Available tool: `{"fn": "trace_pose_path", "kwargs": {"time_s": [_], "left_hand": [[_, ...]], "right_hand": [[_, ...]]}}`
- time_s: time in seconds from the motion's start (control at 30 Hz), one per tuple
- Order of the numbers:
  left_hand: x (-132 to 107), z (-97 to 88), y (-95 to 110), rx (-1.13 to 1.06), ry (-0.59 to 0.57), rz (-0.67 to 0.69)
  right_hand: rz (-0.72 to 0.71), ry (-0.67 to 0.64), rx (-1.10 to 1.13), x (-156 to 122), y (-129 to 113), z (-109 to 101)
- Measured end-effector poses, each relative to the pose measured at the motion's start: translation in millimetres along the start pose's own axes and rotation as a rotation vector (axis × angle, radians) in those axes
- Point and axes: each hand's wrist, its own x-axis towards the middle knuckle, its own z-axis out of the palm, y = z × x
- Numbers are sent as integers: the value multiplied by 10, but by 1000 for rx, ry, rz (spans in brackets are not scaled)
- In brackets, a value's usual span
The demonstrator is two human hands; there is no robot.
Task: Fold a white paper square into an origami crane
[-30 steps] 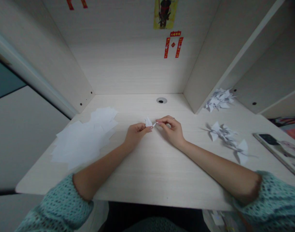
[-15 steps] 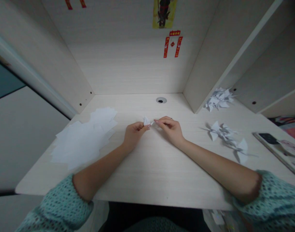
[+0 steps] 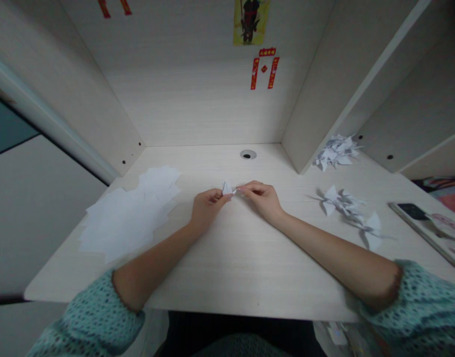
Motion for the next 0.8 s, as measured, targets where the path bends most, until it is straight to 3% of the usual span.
{"fn": "trace_pose_path", "kwargs": {"time_s": [0.4,0.8], "left_hand": [[-2,16,14,-58,-98,-53],[-3,22,22,-62,-70,-39]], "right_hand": [[-50,66,-25,-32,-4,16],[9,-37,7,-9,19,-5]]}}
